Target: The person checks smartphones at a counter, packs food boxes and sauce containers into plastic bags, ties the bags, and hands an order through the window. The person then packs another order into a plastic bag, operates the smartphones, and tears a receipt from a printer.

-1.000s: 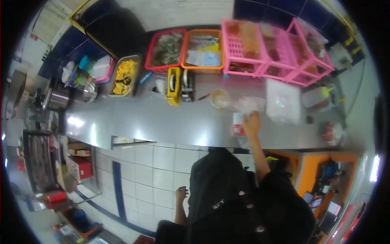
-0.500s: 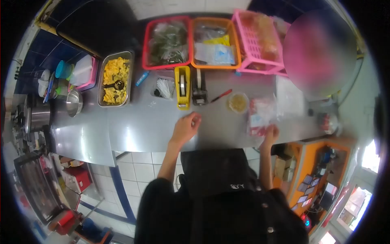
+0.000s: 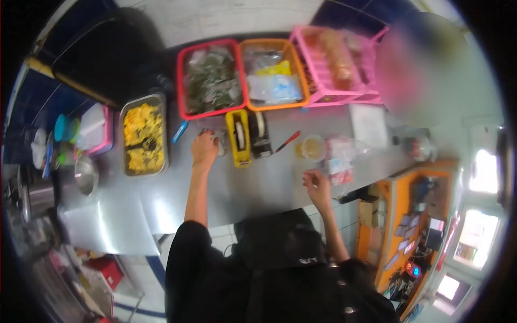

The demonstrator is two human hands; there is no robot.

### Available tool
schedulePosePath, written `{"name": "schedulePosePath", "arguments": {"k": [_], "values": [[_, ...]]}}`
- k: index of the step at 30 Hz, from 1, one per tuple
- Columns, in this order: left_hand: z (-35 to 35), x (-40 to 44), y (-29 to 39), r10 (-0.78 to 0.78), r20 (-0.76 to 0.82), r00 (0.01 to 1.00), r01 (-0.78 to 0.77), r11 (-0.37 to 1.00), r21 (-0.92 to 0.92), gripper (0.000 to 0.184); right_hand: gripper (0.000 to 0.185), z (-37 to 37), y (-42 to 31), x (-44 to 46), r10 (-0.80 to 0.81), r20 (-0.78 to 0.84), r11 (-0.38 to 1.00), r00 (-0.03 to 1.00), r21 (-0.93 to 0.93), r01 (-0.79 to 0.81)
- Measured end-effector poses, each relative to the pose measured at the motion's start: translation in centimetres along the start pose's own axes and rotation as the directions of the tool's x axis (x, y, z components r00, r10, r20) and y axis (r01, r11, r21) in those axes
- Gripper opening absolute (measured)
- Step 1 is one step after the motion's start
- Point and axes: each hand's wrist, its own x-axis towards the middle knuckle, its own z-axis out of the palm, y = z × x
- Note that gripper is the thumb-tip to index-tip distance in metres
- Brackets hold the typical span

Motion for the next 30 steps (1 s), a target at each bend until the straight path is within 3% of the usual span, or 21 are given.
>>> {"name": "schedulePosePath", "arguments": {"k": [2,4,6,10,12,13,15,16,17,18,19,22,24,26,28,30], "values": [[-2.1,-1.1,2.4,0.001,-0.036,0.999,-0.003,0.998,-0.059,0.019,0.017,-0.2,-3.3,3.5,-0.197,0.094,0.939,0.976,-0.268,0.215],[-3.6,-3.3,4.0,-0.086,-0.153,0.984,0.05,0.972,-0.228,0.015,0.02,0.3,-7.3,7.4,-0.349,0.161,0.833,0.923,-0.398,0.384],[-2.9,-6.0,4.0,-0.145,-0.18,0.973,0.088,0.952,-0.292,0.013,0.018,1.5,-10.1,10.8,-0.282,0.19,0.8,0.94,-0.495,0.34],[-0.6,-12.6,3.2,-0.278,-0.18,0.944,0.2,0.912,-0.357,0.012,0.014,4.9,-10.4,15.5,-0.451,0.289,0.823,0.844,-0.231,0.519],[-0.5,-14.8,3.6,-0.294,-0.125,0.947,0.221,0.886,-0.408,0.011,0.01,5.7,-10.0,16.0,-0.362,0.422,0.724,0.831,-0.435,0.536],[-1.2,-14.5,4.3,-0.299,-0.147,0.943,0.22,0.89,-0.399,0.011,0.01,6.2,-10.3,15.1,-0.38,0.428,0.723,0.82,-0.416,0.551],[-2.4,-13.9,6.6,-0.303,-0.145,0.942,0.194,0.843,-0.501,0.011,0.01,6.6,-10.3,11.4,-0.452,0.408,0.803,0.794,-0.202,0.561],[-3.3,-12.7,8.6,-0.3,-0.166,0.939,0.183,0.849,-0.496,0.011,0.011,6.3,-10.8,9.4,-0.367,0.453,0.857,0.812,-0.175,0.485],[-4.3,-10.4,11.0,-0.211,-0.242,0.947,0.049,0.841,-0.538,0.012,0.013,5.6,-10.9,7.5,-0.285,0.497,0.901,0.819,-0.152,0.406],[-4.8,-7.8,13.1,-0.117,-0.323,0.939,-0.092,0.819,-0.566,0.012,0.014,4.9,-9.1,6.0,-0.306,0.505,0.91,0.807,-0.094,0.404],[-4.9,-5.1,14.7,-0.035,-0.297,0.954,-0.123,0.859,-0.496,0.011,0.015,4.2,-7.1,4.8,-0.331,0.508,0.914,0.795,-0.036,0.404],[-2.3,5.3,18.4,0.236,-0.307,0.922,-0.337,0.879,-0.336,0.012,0.019,0.0,-3.9,1.4,-0.162,0.591,0.959,0.79,-0.094,0.267],[0.8,12.5,20.1,0.353,-0.313,0.882,-0.379,0.925,-0.023,0.024,0.019,-3.3,-2.3,-0.1,-0.131,0.589,0.966,0.798,-0.106,0.237],[3.4,19.3,21.8,0.127,-0.056,0.99,-0.116,0.979,0.166,0.04,0.019,-6.1,-0.3,-1.2,-0.097,0.523,0.971,0.847,-0.137,0.197],[7.8,23.2,22.1,-0.073,-0.208,0.975,0.125,0.961,0.248,0.048,0.019,-9.1,-0.3,-2.3,-0.05,0.46,0.979,0.887,-0.154,0.135],[10.5,24.2,22.1,-0.098,-0.222,0.97,0.154,0.955,0.254,0.049,0.02,-11.5,-0.1,-2.8,0.008,0.383,0.998,0.924,-0.055,0.015]]}}
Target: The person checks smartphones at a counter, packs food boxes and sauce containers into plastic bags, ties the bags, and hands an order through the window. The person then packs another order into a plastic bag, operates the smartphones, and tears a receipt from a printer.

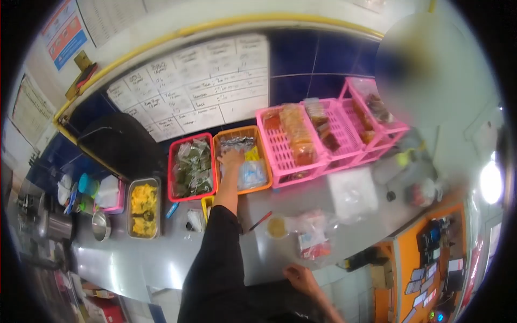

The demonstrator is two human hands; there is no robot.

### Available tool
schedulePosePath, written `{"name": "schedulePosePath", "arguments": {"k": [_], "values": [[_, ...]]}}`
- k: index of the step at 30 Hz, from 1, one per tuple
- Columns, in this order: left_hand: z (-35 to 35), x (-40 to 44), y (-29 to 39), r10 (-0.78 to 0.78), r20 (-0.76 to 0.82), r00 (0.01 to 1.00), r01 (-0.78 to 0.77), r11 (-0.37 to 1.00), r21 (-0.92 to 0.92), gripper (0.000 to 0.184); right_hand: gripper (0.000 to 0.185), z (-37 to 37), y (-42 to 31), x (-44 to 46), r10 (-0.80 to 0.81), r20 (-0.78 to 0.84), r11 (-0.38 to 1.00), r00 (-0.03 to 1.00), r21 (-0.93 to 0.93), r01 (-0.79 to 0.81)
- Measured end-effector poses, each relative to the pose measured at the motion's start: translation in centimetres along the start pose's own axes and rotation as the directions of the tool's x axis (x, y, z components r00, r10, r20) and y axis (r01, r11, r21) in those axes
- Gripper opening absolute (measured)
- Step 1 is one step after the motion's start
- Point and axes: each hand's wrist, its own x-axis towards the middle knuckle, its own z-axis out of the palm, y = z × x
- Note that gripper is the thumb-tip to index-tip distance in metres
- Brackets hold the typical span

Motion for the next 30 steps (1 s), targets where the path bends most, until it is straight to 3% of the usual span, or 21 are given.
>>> {"name": "schedulePosePath", "arguments": {"k": [2,4,5,6,7,9,10,11,12,14,17,18,19,20,21,25,27,28,30], "values": [[-0.7,0.1,0.7,-0.053,0.0,0.999,0.053,0.998,0.034,0.05,0.02,-1.0,1.7,-0.5,0.055,-0.045,0.998,0.997,0.019,-0.054],[-3.1,-1.5,1.7,-0.143,0.092,0.985,0.165,0.937,-0.309,0.04,0.02,-1.5,2.3,-1.2,0.136,-0.078,0.99,0.988,0.052,-0.132],[-3.5,-2.8,1.4,-0.151,0.09,0.984,0.171,0.941,-0.292,0.04,0.02,-1.6,2.2,-1.0,0.141,-0.097,0.988,0.985,0.072,-0.134],[-3.8,-4.3,0.3,0.034,-0.106,0.994,-0.083,0.862,-0.5,0.032,0.02,-1.6,1.8,-0.3,0.135,-0.106,0.988,0.985,0.089,-0.126],[-4.3,-6.0,-1.3,0.163,-0.337,0.927,-0.348,0.706,-0.617,0.025,0.02,-1.6,0.7,0.4,0.118,-0.067,0.989,0.991,0.095,-0.111],[-9.4,-13.6,-1.8,0.077,-0.397,0.915,-0.351,0.64,-0.683,0.019,0.012,-1.3,-2.3,2.0,-0.041,-0.062,0.975,0.997,0.218,0.053],[-13.9,-19.1,-1.3,-0.018,-0.173,0.985,-0.134,0.558,-0.819,0.022,0.012,-0.7,-3.1,3.2,-0.146,-0.066,0.963,0.987,0.218,0.157],[-15.7,-23.5,-1.7,-0.017,-0.145,0.989,-0.118,0.492,-0.863,0.023,0.012,0.2,-4.0,4.4,-0.25,-0.06,0.941,0.967,0.221,0.257],[-16.3,-27.6,-2.7,-0.024,-0.126,0.992,-0.105,0.417,-0.903,0.025,0.012,0.9,-5.9,5.1,-0.268,0.033,0.94,0.963,0.23,0.253],[-15.7,-34.8,-5.3,-0.083,-0.093,0.992,-0.037,0.521,-0.853,0.027,0.013,3.0,-9.7,6.0,-0.388,-0.066,0.886,0.919,0.248,0.392],[-16.4,-42.5,-8.4,-0.174,0.132,0.976,0.197,0.447,-0.873,0.018,0.018,6.4,-8.2,6.8,-0.352,0.218,0.934,0.91,0.136,0.329],[-16.6,-44.1,-9.1,-0.22,0.2,0.955,0.277,0.408,-0.87,0.014,0.018,7.6,-7.6,6.6,-0.372,0.246,0.927,0.895,0.137,0.348],[-16.9,-45.2,-9.7,-0.245,0.183,0.952,0.271,0.4,-0.876,0.014,0.018,8.6,-7.0,6.0,-0.307,0.387,0.951,0.87,0.163,0.263],[-17.2,-46.0,-10.3,-0.262,0.126,0.957,0.25,0.518,-0.818,0.013,0.018,9.6,-6.1,5.7,-0.236,0.517,0.971,0.823,0.168,0.173],[-17.3,-46.6,-11.0,-0.27,0.071,0.96,0.231,0.624,-0.746,0.012,0.021,10.8,-4.6,5.6,-0.215,0.535,0.973,0.817,0.186,0.134],[-17.9,-47.4,-14.5,-0.23,0.07,0.971,0.181,0.507,-0.842,0.014,0.019,14.3,-3.0,4.4,-0.184,0.505,0.966,0.843,0.251,0.061],[-18.0,-47.4,-17.2,-0.138,0.06,0.989,0.14,0.701,-0.699,0.014,0.014,16.8,-3.2,3.8,-0.142,0.477,0.956,0.867,0.293,-0.004],[-17.7,-47.4,-18.6,-0.133,0.056,0.99,0.134,0.695,-0.706,0.014,0.014,17.7,-3.9,3.2,-0.144,0.471,0.958,0.87,0.287,0.003],[-17.6,-47.1,-20.9,0.011,-0.165,0.986,-0.117,0.749,-0.652,0.015,0.01,19.5,-5.2,2.1,0.005,0.464,0.891,0.886,0.401,-0.215]]}}
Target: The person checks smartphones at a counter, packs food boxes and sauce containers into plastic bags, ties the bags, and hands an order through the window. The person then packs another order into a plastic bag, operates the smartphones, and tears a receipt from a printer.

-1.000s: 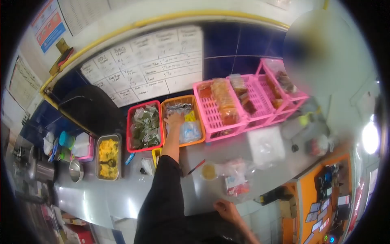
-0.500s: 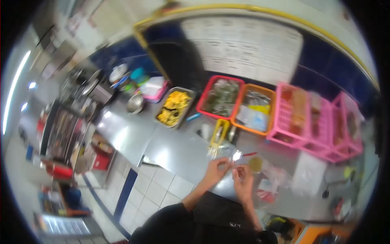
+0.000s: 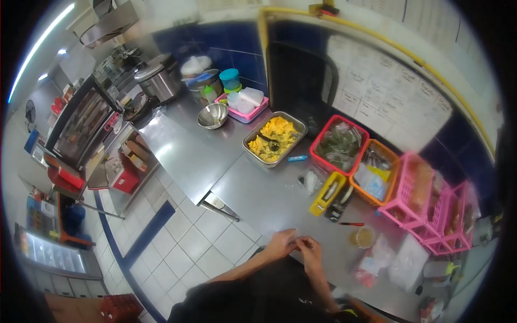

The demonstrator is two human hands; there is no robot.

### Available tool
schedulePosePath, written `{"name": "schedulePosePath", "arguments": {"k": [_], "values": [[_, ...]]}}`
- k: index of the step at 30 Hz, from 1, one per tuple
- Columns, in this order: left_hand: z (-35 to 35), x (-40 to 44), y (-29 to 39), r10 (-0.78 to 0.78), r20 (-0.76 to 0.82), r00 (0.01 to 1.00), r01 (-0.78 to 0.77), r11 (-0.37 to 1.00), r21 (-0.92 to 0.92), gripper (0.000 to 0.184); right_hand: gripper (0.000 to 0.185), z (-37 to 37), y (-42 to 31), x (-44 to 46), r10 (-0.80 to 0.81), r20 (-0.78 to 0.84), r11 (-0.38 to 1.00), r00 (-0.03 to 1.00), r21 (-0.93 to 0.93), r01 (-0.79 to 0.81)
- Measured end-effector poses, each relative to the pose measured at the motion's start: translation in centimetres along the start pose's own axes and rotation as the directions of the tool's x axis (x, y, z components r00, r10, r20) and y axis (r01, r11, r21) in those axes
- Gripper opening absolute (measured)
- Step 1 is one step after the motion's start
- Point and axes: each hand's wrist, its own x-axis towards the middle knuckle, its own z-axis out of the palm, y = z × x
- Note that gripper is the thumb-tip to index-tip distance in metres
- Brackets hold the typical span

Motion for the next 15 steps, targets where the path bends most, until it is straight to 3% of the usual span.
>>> {"name": "schedulePosePath", "arguments": {"k": [1,3,4,6,7,8,10,13,15], "values": [[-0.9,-0.1,-0.4,0.009,0.002,1.0,-0.009,1.0,-0.014,0.015,0.01,0.6,0.7,0.6,-0.007,-0.014,1.0,1.0,-0.008,0.007],[-2.4,-0.6,-0.5,-0.249,0.172,0.953,0.282,0.936,-0.209,0.016,0.011,1.3,1.8,1.3,-0.039,-0.114,0.989,0.993,0.134,0.054],[-2.2,-0.8,-1.2,-0.248,0.182,0.952,0.286,0.93,-0.229,0.016,0.011,1.7,1.8,1.3,-0.035,-0.13,0.992,0.991,0.12,0.05],[-1.9,-1.7,-2.6,-0.338,0.17,0.926,0.36,0.652,-0.667,0.018,0.009,3.5,2.1,0.9,-0.16,-0.136,0.985,0.978,0.035,0.166],[-2.3,-1.7,-3.3,-0.442,0.289,0.849,0.512,0.558,-0.652,0.018,0.009,4.5,2.5,0.9,-0.159,-0.146,0.985,0.976,0.04,0.167],[-2.7,-1.7,-4.2,-0.436,0.297,0.85,0.514,0.558,-0.651,0.018,0.009,5.1,2.8,1.1,-0.257,-0.14,0.966,0.956,-0.029,0.255],[-3.0,-1.4,-3.8,-0.477,0.403,0.781,0.563,0.259,-0.785,0.015,0.009,5.2,3.2,0.8,-0.345,-0.138,0.936,0.928,-0.129,0.329],[-2.1,-2.2,-4.2,-0.453,0.39,0.802,0.529,0.236,-0.815,0.01,0.009,5.3,3.6,1.8,-0.393,-0.189,0.909,0.9,-0.228,0.349],[-1.7,-2.7,-5.2,-0.39,0.411,0.824,0.528,0.267,-0.806,0.008,0.008,5.0,4.2,1.1,-0.314,-0.281,0.94,0.907,-0.228,0.255]]}}
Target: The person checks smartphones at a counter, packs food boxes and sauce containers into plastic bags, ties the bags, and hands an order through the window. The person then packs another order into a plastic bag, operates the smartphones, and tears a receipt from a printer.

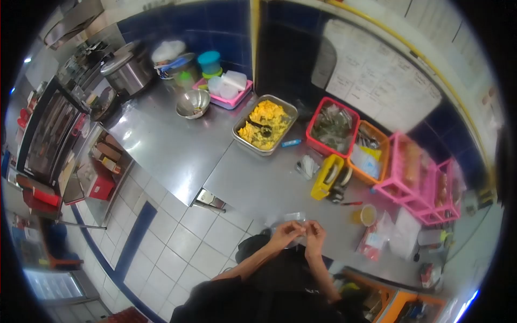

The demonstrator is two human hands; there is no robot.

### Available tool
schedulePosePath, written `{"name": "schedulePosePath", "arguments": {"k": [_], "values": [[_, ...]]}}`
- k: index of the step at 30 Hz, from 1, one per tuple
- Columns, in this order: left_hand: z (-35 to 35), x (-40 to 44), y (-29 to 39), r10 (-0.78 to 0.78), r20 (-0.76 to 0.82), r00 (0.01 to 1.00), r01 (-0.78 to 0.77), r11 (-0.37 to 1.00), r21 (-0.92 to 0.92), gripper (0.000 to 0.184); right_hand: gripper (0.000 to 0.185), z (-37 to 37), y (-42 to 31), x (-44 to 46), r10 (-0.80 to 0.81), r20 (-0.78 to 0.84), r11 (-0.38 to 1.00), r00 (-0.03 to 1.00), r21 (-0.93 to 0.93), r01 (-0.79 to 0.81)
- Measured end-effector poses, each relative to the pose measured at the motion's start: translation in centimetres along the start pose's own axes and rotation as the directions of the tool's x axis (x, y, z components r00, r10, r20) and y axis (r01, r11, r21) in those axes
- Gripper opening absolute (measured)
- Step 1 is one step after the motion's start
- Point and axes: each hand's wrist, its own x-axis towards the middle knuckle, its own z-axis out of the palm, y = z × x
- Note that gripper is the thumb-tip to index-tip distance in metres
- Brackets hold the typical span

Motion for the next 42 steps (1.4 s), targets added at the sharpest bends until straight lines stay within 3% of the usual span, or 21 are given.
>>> {"name": "schedulePosePath", "arguments": {"k": [4,6,8,12,16,17,18,20,24,27,30,31,32,33,34,35,36,38,39,41,42], "values": [[-0.5,-0.6,0.3,0.087,-0.027,0.996,-0.082,0.986,0.147,0.011,0.01,0.6,-0.4,-0.7,-0.002,-0.185,0.968,0.983,0.246,0.048],[-0.1,-1.4,1.3,0.064,-0.08,0.995,-0.04,0.962,0.269,0.014,0.012,1.4,-2.5,-1.8,0.183,-0.023,0.936,0.983,0.31,-0.167],[0.5,-1.5,1.8,0.223,-0.072,0.972,-0.174,0.895,0.412,0.017,0.011,1.6,1.1,-1.5,0.106,0.035,0.969,0.994,0.222,-0.111],[-0.8,0.0,0.4,0.163,0.012,0.987,-0.155,0.912,0.378,0.02,0.014,0.7,0.4,-1.3,0.06,0.211,0.998,0.976,-0.018,-0.058],[-1.3,-0.4,2.5,0.159,0.158,0.974,-0.218,0.845,0.489,0.02,0.008,-0.2,-0.4,-1.5,0.07,0.188,0.997,0.98,0.012,-0.074],[-1.2,-0.4,3.0,0.168,0.172,0.971,-0.234,0.818,0.525,0.019,0.008,-0.3,-0.5,-1.5,0.064,0.22,0.978,0.973,0.178,-0.105],[-1.1,-0.2,3.0,0.159,0.177,0.971,-0.231,0.818,0.527,0.019,0.007,-0.3,-0.8,-1.7,0.054,0.248,0.931,0.967,0.337,-0.138],[-0.6,0.2,2.7,0.226,0.203,0.953,-0.279,0.915,0.292,0.015,0.008,0.0,-1.6,-1.8,0.068,0.239,0.934,0.969,0.325,-0.146],[-0.7,0.9,2.8,0.176,0.225,0.958,-0.229,0.943,0.239,0.015,0.007,0.9,-3.3,-2.4,0.144,0.2,0.883,0.969,0.416,-0.217],[-0.2,0.2,4.3,-0.037,0.237,0.971,-0.028,0.963,0.267,0.015,0.009,-0.4,-1.2,-1.9,0.145,0.339,0.885,0.93,0.377,-0.275],[0.0,-0.5,5.4,-0.154,0.227,0.962,0.146,0.988,0.053,0.014,0.007,-1.3,-2.7,-1.7,0.185,0.415,0.863,0.891,0.366,-0.349],[-0.6,-0.2,5.4,0.063,0.188,0.98,-0.124,0.935,0.332,0.015,0.007,-1.8,-1.9,-1.1,0.189,0.408,0.861,0.893,0.369,-0.351],[-1.0,-0.2,5.0,0.269,0.223,0.937,-0.349,0.738,0.578,0.016,0.006,-2.7,-0.3,-0.5,0.13,0.272,0.978,0.953,0.12,-0.168],[-0.8,-0.8,5.4,0.259,0.227,0.939,-0.344,0.742,0.576,0.016,0.009,-3.2,0.4,0.0,0.029,0.17,0.985,0.985,-0.171,0.001],[-0.2,-1.7,6.1,0.315,0.227,0.921,-0.382,0.627,0.679,0.017,0.009,-2.3,-1.6,-0.2,0.036,0.16,0.985,0.986,-0.174,-0.008],[0.3,-2.2,6.4,0.366,0.242,0.898,-0.408,0.492,0.769,0.017,0.013,-0.7,-3.5,-0.6,-0.09,0.007,0.94,0.996,-0.33,0.087],[0.2,-2.1,6.3,0.349,0.258,0.901,-0.41,0.489,0.77,0.017,0.017,0.7,-4.8,-0.7,-0.235,-0.13,0.862,0.963,-0.486,0.144],[0.3,-1.6,5.8,0.543,0.133,0.829,-0.455,0.518,0.725,0.018,0.015,1.1,-2.9,0.4,-0.172,-0.147,0.94,0.974,-0.32,0.118],[0.7,-1.3,6.1,0.535,0.133,0.834,-0.452,0.523,0.722,0.018,0.014,1.4,-3.0,0.7,-0.115,-0.127,0.984,0.985,-0.149,0.096],[1.0,-0.8,7.0,0.413,-0.096,0.906,-0.261,0.723,0.639,0.021,0.008,1.5,-3.5,0.4,-0.087,-0.047,0.99,0.995,-0.111,0.081],[-1.8,1.1,4.1,0.414,-0.009,0.91,-0.308,0.693,0.652,0.019,0.003,2.0,-4.1,-0.1,-0.065,0.036,0.995,0.997,-0.069,0.067]]}}
